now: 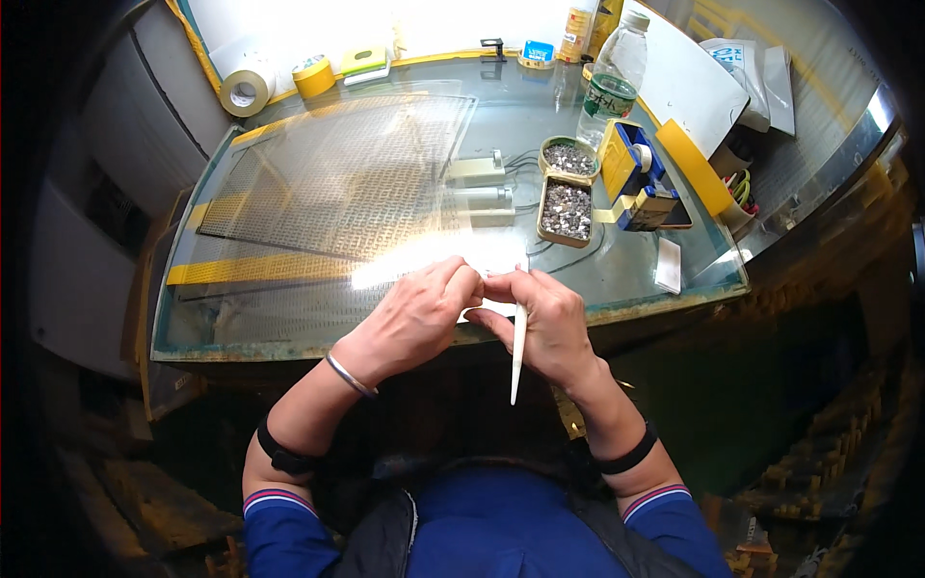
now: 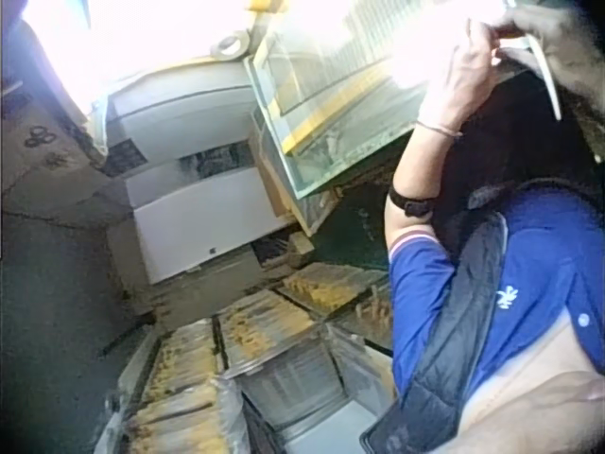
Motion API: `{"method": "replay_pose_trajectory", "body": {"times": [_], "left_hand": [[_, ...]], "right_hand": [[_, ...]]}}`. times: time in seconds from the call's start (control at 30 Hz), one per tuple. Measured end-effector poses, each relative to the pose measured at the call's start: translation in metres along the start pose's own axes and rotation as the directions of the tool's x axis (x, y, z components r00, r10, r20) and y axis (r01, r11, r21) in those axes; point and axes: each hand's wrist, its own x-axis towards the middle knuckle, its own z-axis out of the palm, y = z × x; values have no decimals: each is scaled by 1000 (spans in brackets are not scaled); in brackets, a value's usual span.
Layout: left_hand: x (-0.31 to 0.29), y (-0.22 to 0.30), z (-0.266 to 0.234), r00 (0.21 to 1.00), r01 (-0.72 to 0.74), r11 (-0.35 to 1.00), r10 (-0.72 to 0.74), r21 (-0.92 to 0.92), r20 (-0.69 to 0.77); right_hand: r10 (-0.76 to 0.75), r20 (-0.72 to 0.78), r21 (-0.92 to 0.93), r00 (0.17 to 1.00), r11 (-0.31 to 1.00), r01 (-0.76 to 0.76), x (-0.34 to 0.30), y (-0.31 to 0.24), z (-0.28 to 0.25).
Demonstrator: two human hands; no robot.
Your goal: Handling, aligning, and securing metal mesh sheets using small components and hand tools on a glass-topped workbench.
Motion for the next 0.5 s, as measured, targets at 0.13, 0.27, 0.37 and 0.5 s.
{"method": "replay_pose_trajectory", "body": {"times": [0.13,0.27,0.37,0.5], "left_hand": [[-2,0,5,999,17,1000,-17,0,-50],[-15,5,6,984,115,991,-123,-70,-128],[-31,16,9,975,102,995,-103,-17,-199],[-45,33,21,968,32,986,9,162,-249]], "right_hand": [[23,7,-28,1000,999,-22,-2,0,1],[2,-22,68,1000,998,-1,-5,2,1],[2,-22,130,1000,991,1,-7,3,-2],[-19,-42,75,999,997,22,-7,2,0]]}}
